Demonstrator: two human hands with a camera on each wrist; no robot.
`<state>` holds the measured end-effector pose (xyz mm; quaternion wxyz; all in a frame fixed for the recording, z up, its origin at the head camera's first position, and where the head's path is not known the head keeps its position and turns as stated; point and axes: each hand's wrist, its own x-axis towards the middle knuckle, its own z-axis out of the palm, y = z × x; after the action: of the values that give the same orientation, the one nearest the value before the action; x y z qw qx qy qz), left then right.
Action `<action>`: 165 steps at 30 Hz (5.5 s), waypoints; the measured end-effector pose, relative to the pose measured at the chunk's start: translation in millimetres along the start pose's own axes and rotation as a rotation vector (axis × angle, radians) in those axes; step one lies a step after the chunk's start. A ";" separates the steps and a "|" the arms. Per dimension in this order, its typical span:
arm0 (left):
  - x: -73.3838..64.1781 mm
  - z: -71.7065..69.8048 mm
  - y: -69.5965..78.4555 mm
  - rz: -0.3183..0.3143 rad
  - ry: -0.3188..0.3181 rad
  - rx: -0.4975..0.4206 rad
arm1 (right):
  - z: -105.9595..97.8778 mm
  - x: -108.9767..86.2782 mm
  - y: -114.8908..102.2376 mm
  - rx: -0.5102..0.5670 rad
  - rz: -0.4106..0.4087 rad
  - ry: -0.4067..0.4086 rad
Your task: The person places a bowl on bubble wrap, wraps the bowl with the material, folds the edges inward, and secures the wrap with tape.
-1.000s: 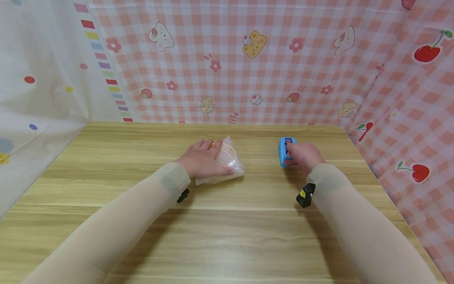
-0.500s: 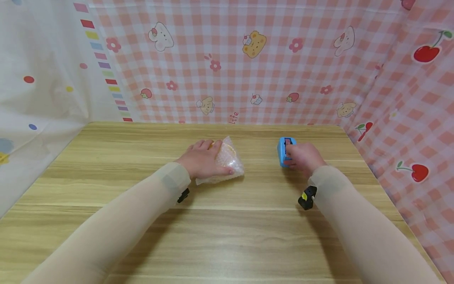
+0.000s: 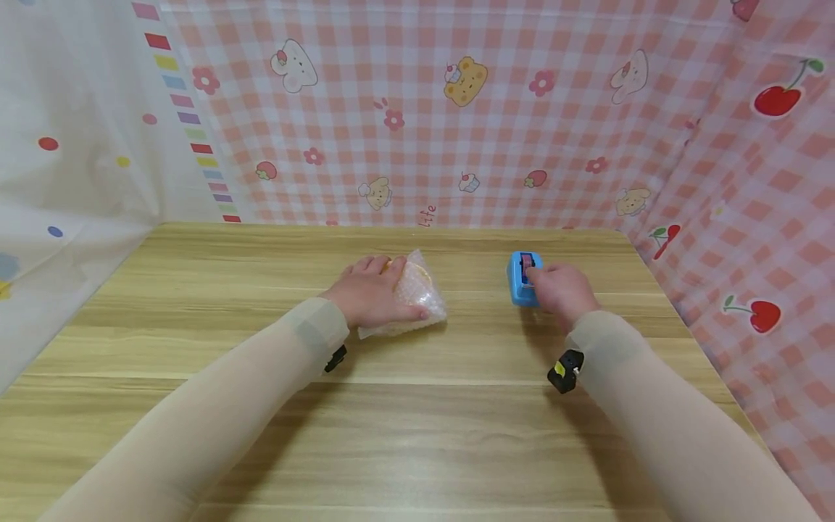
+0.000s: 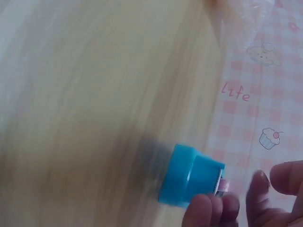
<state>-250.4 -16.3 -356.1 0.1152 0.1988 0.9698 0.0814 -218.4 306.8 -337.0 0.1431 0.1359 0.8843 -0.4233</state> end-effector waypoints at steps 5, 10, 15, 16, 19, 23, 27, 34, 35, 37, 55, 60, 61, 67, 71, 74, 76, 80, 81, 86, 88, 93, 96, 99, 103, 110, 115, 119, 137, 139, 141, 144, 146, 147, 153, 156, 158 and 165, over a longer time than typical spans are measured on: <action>-0.3 -0.2 0.1 0.000 0.001 -0.010 | 2.4 1.2 -0.4 0.054 0.031 -0.037; -0.6 -0.7 0.2 0.003 -0.001 -0.006 | 3.6 0.9 1.5 0.099 0.049 -0.048; -0.3 -0.3 -0.1 0.002 -0.001 0.006 | 6.6 3.0 4.8 0.103 0.038 -0.037; -0.3 -0.2 -0.2 0.002 -0.001 0.007 | 7.5 3.5 5.5 0.099 0.036 -0.037; -0.5 -0.1 -0.3 0.001 -0.004 0.003 | 9.6 4.4 7.1 0.094 0.033 -0.036; -1.0 -0.3 0.2 -0.001 -0.004 -0.006 | 11.4 4.7 7.9 0.088 0.038 -0.038; -1.5 -0.7 0.7 -0.002 -0.003 0.001 | 11.1 4.9 8.9 0.078 0.049 -0.051; -1.0 -1.0 0.7 -0.003 -0.006 -0.005 | 10.1 6.3 11.2 0.056 0.044 -0.064; -1.1 -1.2 0.9 -0.003 -0.008 -0.006 | 10.1 6.8 11.8 0.054 0.039 -0.063; -1.0 -1.0 0.9 -0.004 -0.009 -0.008 | 10.1 7.3 12.6 0.051 0.033 -0.063; -0.7 -0.8 1.5 -0.011 -0.015 -0.005 | 10.1 9.8 13.8 -0.029 0.037 -0.049; -1.3 -1.0 1.5 -0.010 -0.013 -0.007 | 9.8 9.9 12.6 -0.053 0.028 -0.042; -1.5 -1.1 1.4 -0.011 -0.013 -0.008 | 9.8 10.0 12.1 -0.055 0.027 -0.043; -2.2 -0.7 1.2 -0.015 -0.016 -0.009 | 8.3 12.5 10.7 -0.061 0.046 -0.066; -1.9 -0.8 1.6 -0.011 -0.016 -0.002 | 6.6 15.5 11.7 -0.081 0.053 -0.074; -1.5 -1.2 1.9 -0.007 -0.017 0.005 | 5.5 17.3 12.2 -0.092 0.057 -0.081; -1.3 -1.6 2.0 -0.006 -0.018 0.009 | 5.3 18.3 12.6 -0.095 0.065 -0.087; -0.7 -1.9 2.0 -0.004 -0.017 0.014 | 5.1 17.8 12.6 -0.099 0.079 -0.092; -0.6 -1.9 2.0 -0.004 -0.016 0.014 | 5.5 17.6 12.7 -0.100 0.079 -0.089; -0.2 -1.4 1.7 -0.006 -0.017 0.019 | 7.7 16.8 13.2 -0.116 0.075 -0.057; -0.2 -1.4 1.6 -0.006 -0.018 0.021 | 8.6 17.2 13.9 -0.127 0.073 -0.045; -0.5 -1.5 1.8 -0.004 -0.018 0.022 | 9.6 17.5 14.1 -0.166 0.062 -0.029; -0.8 -1.4 2.2 -0.004 -0.016 0.020 | 9.9 17.1 13.5 -0.181 0.063 -0.026; -1.0 -1.4 2.5 -0.006 -0.013 0.018 | 10.4 16.2 12.9 -0.183 0.068 -0.023; -0.8 -1.2 2.5 -0.009 -0.010 0.017 | 10.2 14.2 11.8 -0.182 0.071 -0.025; -1.7 -1.4 2.9 -0.009 -0.011 0.011 | 9.6 13.7 12.1 -0.187 0.069 -0.030; -1.2 -0.8 3.0 -0.011 -0.008 0.015 | 9.3 13.7 12.1 -0.186 0.068 -0.027; -0.8 -0.8 2.4 -0.012 -0.007 0.013 | 9.9 13.3 11.5 -0.188 0.068 -0.026; -1.8 -1.1 2.1 -0.013 -0.022 -0.009 | 11.4 12.7 9.7 -0.178 0.085 -0.023; -1.9 -1.1 2.1 -0.012 -0.021 -0.007 | 11.7 13.1 10.1 -0.179 0.084 -0.023; -1.9 -0.8 1.9 -0.011 -0.023 -0.006 | 11.6 13.1 10.6 -0.174 0.086 -0.031; -1.6 -0.3 1.9 -0.008 -0.024 -0.002 | 10.1 12.2 10.7 -0.171 0.080 -0.056; -1.4 -0.2 1.8 -0.005 -0.025 -0.001 | 8.9 10.7 10.2 -0.183 0.065 -0.083; -1.3 -0.3 1.9 -0.005 -0.025 0.001 | 8.6 10.0 9.8 -0.195 0.055 -0.096; -1.5 -0.9 2.2 -0.006 -0.016 0.007 | 5.8 3.5 8.9 -0.288 -0.029 -0.119; -2.0 -0.8 2.1 -0.005 -0.011 0.006 | 5.4 0.1 8.3 -0.309 -0.060 -0.093; -2.2 -0.5 2.0 -0.005 -0.008 0.006 | 5.7 -1.7 6.7 -0.330 -0.080 -0.082; -2.3 -0.7 1.6 -0.005 -0.004 0.002 | 9.4 -7.5 -3.0 -0.473 -0.220 -0.024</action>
<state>-247.9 -15.8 -354.7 0.1173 0.1967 0.9702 0.0795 -211.3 296.7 -337.8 0.1344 -0.0032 0.9663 -0.2195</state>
